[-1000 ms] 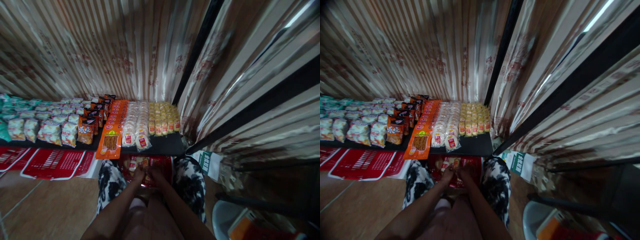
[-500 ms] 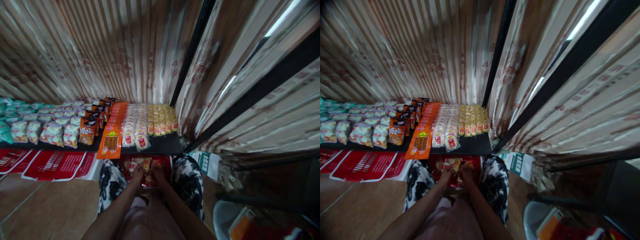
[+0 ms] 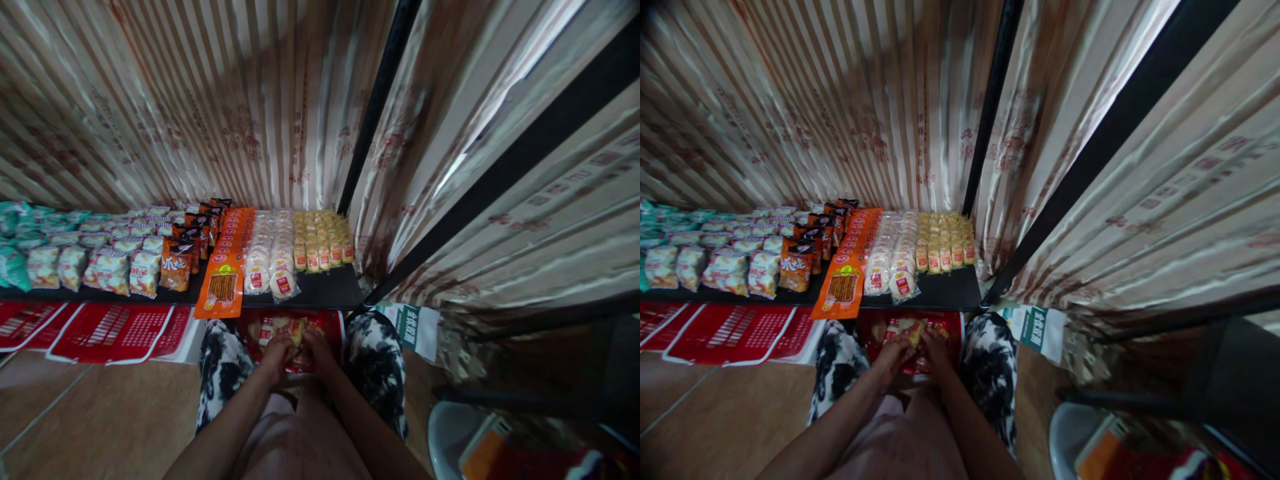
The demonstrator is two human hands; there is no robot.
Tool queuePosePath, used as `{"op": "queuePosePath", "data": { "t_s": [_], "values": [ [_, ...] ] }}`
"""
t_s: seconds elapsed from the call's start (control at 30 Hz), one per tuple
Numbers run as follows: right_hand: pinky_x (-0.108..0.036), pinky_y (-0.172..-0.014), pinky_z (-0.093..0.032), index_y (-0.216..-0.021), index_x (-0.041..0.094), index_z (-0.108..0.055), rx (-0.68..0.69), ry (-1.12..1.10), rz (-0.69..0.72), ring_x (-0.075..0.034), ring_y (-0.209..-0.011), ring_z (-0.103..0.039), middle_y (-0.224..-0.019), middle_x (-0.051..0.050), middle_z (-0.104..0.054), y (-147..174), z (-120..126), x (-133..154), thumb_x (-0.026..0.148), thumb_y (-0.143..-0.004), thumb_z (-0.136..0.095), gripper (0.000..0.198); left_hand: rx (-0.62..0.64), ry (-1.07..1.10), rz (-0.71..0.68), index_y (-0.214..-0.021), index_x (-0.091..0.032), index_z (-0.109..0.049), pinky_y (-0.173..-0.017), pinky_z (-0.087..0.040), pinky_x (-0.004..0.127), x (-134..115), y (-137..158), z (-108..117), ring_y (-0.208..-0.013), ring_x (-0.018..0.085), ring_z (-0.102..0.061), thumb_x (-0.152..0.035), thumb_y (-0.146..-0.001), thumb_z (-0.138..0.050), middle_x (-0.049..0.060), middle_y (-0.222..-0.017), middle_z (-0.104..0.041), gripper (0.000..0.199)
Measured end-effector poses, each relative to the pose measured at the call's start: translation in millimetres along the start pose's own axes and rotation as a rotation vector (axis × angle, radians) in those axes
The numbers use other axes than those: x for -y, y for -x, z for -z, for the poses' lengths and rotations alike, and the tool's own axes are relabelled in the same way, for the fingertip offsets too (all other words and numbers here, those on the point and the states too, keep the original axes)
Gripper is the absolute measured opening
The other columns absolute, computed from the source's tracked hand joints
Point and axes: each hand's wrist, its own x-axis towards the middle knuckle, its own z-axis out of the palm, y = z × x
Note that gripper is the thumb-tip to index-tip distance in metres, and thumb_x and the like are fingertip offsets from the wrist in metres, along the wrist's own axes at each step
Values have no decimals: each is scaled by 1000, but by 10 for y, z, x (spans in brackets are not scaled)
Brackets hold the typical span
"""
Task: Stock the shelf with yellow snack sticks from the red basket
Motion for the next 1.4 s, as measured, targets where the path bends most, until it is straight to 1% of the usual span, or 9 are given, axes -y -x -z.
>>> {"op": "queuePosePath", "data": {
  "t_s": [0.23,0.37,0.43,0.7,0.83,0.97,1.13,1.27,1.4],
  "values": [
    [-18,-43,-34,-80,21,-45,112,-94,-29,-7,-43,-45,-58,6,-52,132,-65,153,36,-58,-62,32,16,145,156,-73,-12,-54,-57,-50,16,-70,111,11,-52,7,-59,-5,-74,-48,2,-62,-62,10],
    [-18,-42,-33,-79,21,-44,134,-108,-26,-7,-42,-44,-57,6,-50,172,-90,185,37,-60,-62,31,-2,173,173,-69,-12,-52,-52,-49,16,-91,147,-17,-45,7,-55,-5,-76,-45,0,-52,-58,12],
    [-18,-43,-33,-79,21,-45,140,-108,-19,-7,-42,-43,-57,6,-50,175,-91,185,36,-60,-62,30,-10,150,169,-71,-11,-53,-52,-49,17,-95,156,-33,-47,8,-56,-6,-76,-46,1,-54,-59,10],
    [-18,-43,-32,-79,22,-46,108,-83,19,-7,-44,-42,-56,6,-49,179,-80,173,33,-62,-61,25,11,-53,57,-80,-14,-56,-64,-50,23,-60,171,-34,-61,10,-60,-10,-71,-51,2,-72,-63,11],
    [-18,-43,-32,-79,22,-48,109,-88,9,-7,-45,-44,-59,6,-51,199,-89,178,32,-63,-61,24,-35,-160,-25,-85,-16,-58,-58,-46,18,-45,160,-10,-63,9,-58,-9,-69,-50,1,-75,-63,19],
    [-18,-42,-33,-75,21,-50,59,-42,-11,-8,-44,-44,-56,5,-51,214,-88,181,33,-64,-61,20,-41,-246,-81,-88,-16,-59,-55,-44,18,-39,153,7,-68,11,-58,-20,-70,-52,2,-79,-62,19],
    [-18,-38,-31,-73,21,-50,37,-18,-35,-8,-41,-43,-52,5,-50,222,-76,178,36,-66,-58,19,13,-329,-145,-87,-17,-59,-55,-45,19,-50,194,-11,-75,13,-57,-32,-71,-54,3,-86,-61,22],
    [-18,-37,-30,-71,20,-50,36,-5,-27,-6,-38,-40,-49,7,-48,212,-72,165,42,-65,-60,25,38,-354,-143,-94,-18,-57,-54,-44,19,-25,188,-30,-72,12,-58,-40,-67,-60,4,-90,-61,35],
    [-17,-36,-28,-68,19,-50,24,50,-6,-6,-36,-38,-46,7,-47,176,-60,113,46,-61,-63,31,-1,-407,-168,-95,-15,-56,-51,-42,19,22,136,-24,-63,11,-57,-43,-60,-66,4,-84,-60,46]
  ]
}}
